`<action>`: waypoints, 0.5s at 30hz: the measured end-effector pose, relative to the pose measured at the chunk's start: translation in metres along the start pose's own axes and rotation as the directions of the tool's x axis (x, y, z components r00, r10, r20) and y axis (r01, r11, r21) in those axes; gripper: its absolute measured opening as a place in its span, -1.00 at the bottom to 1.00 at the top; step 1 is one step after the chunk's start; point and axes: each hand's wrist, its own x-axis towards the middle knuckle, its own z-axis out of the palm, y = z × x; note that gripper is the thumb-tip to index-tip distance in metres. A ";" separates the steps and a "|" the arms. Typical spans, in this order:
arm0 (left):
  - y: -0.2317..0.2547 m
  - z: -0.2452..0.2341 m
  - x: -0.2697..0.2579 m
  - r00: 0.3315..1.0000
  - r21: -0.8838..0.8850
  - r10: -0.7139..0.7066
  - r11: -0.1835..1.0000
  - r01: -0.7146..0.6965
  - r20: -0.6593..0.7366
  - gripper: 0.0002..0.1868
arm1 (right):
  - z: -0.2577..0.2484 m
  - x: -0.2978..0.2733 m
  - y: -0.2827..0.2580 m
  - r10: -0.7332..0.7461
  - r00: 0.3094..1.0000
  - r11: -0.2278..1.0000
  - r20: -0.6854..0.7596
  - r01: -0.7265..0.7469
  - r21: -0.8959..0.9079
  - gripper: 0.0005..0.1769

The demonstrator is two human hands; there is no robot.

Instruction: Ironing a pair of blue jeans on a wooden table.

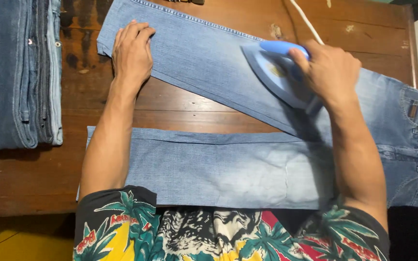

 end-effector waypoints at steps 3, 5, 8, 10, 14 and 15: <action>0.015 -0.009 0.009 0.988 0.124 -0.076 0.991 0.059 0.132 -0.57 | -0.007 -0.020 0.022 0.049 0.998 0.999 0.048 -0.047 -0.027 -0.40; 0.023 -0.011 0.010 0.946 0.236 -0.194 0.963 0.133 0.258 -0.48 | -0.003 -0.030 0.037 0.061 0.993 0.998 0.105 -0.060 -0.019 -0.40; 0.017 -0.013 0.008 0.942 0.240 -0.222 0.957 0.161 0.251 -0.57 | 0.016 -0.028 0.056 -0.220 0.972 0.937 -0.082 0.187 -0.295 -0.29; 0.007 -0.020 0.000 0.972 0.343 -0.132 0.937 0.060 0.192 -0.55 | 0.023 -0.019 0.059 -0.307 0.946 0.918 -0.106 0.265 -0.296 -0.37; -0.005 -0.037 -0.023 0.992 0.401 -0.092 0.915 0.052 0.081 -0.46 | 0.020 0.009 0.021 -0.370 0.917 0.912 -0.149 0.327 -0.247 -0.38; -0.005 -0.040 -0.026 0.983 0.321 -0.152 0.940 0.112 0.101 -0.45 | 0.019 0.019 0.006 -0.391 0.908 0.911 -0.152 0.357 -0.207 -0.38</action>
